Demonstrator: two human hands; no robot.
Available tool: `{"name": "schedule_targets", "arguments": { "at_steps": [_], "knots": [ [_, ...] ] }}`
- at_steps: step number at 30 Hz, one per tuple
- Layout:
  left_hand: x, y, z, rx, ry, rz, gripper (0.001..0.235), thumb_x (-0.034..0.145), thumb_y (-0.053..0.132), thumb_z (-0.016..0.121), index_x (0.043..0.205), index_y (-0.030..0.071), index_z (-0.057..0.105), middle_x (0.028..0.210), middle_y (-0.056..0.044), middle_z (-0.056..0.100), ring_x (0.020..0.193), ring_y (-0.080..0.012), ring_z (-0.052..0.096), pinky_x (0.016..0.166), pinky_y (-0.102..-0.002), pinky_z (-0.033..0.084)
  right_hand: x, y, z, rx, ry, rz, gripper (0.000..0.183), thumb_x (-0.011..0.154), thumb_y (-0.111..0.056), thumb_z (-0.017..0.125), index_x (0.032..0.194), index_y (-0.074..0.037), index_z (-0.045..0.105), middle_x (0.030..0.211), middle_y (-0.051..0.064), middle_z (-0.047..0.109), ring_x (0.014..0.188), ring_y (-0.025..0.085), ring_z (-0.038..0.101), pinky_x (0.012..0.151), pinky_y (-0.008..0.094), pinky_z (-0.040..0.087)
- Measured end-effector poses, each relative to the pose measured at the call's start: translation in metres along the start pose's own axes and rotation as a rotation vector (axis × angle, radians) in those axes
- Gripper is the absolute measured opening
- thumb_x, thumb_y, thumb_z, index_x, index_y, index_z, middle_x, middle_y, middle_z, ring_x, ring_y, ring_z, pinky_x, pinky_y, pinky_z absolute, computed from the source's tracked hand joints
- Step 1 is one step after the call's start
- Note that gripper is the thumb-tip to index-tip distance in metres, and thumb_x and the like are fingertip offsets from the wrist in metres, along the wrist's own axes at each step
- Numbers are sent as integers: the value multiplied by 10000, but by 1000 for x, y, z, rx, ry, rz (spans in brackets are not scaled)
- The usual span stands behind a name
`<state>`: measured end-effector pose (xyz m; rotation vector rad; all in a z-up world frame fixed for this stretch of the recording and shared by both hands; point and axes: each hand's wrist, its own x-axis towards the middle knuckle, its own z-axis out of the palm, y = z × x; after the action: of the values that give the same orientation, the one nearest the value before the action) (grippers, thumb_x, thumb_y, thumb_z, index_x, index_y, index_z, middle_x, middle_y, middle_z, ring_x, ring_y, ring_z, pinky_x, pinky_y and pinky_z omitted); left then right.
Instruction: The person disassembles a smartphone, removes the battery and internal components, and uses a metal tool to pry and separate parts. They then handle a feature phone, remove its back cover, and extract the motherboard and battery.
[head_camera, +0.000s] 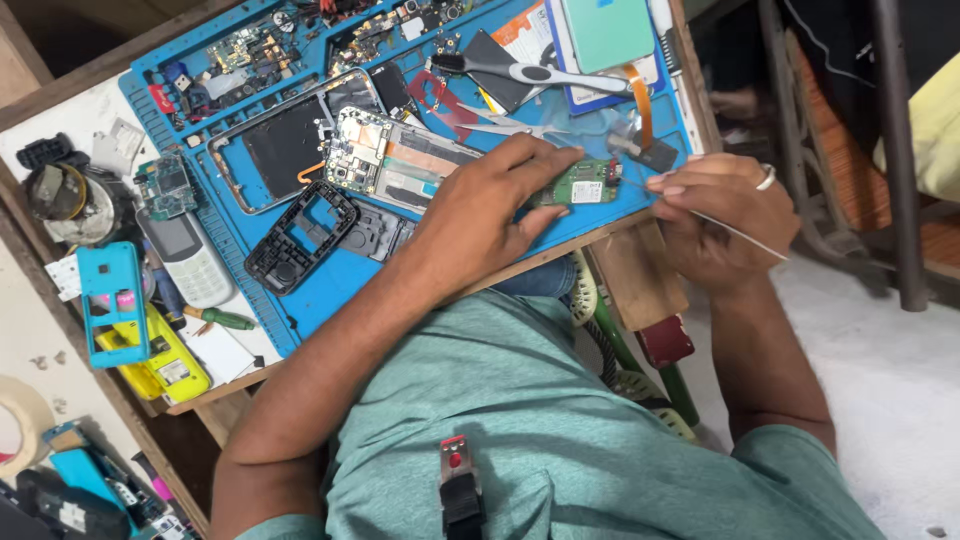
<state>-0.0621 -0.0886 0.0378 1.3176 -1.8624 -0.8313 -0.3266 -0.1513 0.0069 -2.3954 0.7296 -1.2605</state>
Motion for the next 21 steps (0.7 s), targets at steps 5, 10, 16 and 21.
{"name": "schedule_targets", "arguments": {
  "at_steps": [5, 10, 16, 21],
  "knots": [
    [-1, -2, 1, -6, -7, -17, 507, 888, 149, 797, 1356, 63, 621, 1238, -116, 656, 1037, -336, 696, 838, -419, 574, 3, 1, 1, -41, -9, -23, 177, 1041, -218, 784, 1021, -83, 672, 987, 54, 771, 926, 214, 755, 826, 314, 602],
    [-1, -2, 2, -39, 4, -13, 497, 886, 130, 785, 1351, 67, 621, 1274, -117, 652, 1052, -327, 701, 851, -409, 582, 2, -3, 0, -76, -1, -28, 180, 1044, -212, 791, 1012, -80, 673, 977, 61, 770, 902, 212, 745, 815, 314, 595],
    [-3, 0, 2, -29, 18, -2, 507, 878, 116, 793, 1355, 70, 626, 1263, -120, 648, 1083, -332, 691, 875, -413, 577, 5, -6, 2, -80, 24, -37, 162, 1039, -173, 778, 997, -70, 659, 968, 68, 776, 897, 209, 755, 822, 323, 592],
    [-3, 0, 4, -36, 20, -2, 507, 876, 106, 792, 1353, 68, 623, 1275, -119, 651, 1083, -329, 692, 873, -409, 574, 7, -10, 2, -67, 12, -23, 146, 1038, -104, 794, 1000, -60, 661, 972, 75, 770, 901, 216, 759, 804, 314, 590]
  ]
}}
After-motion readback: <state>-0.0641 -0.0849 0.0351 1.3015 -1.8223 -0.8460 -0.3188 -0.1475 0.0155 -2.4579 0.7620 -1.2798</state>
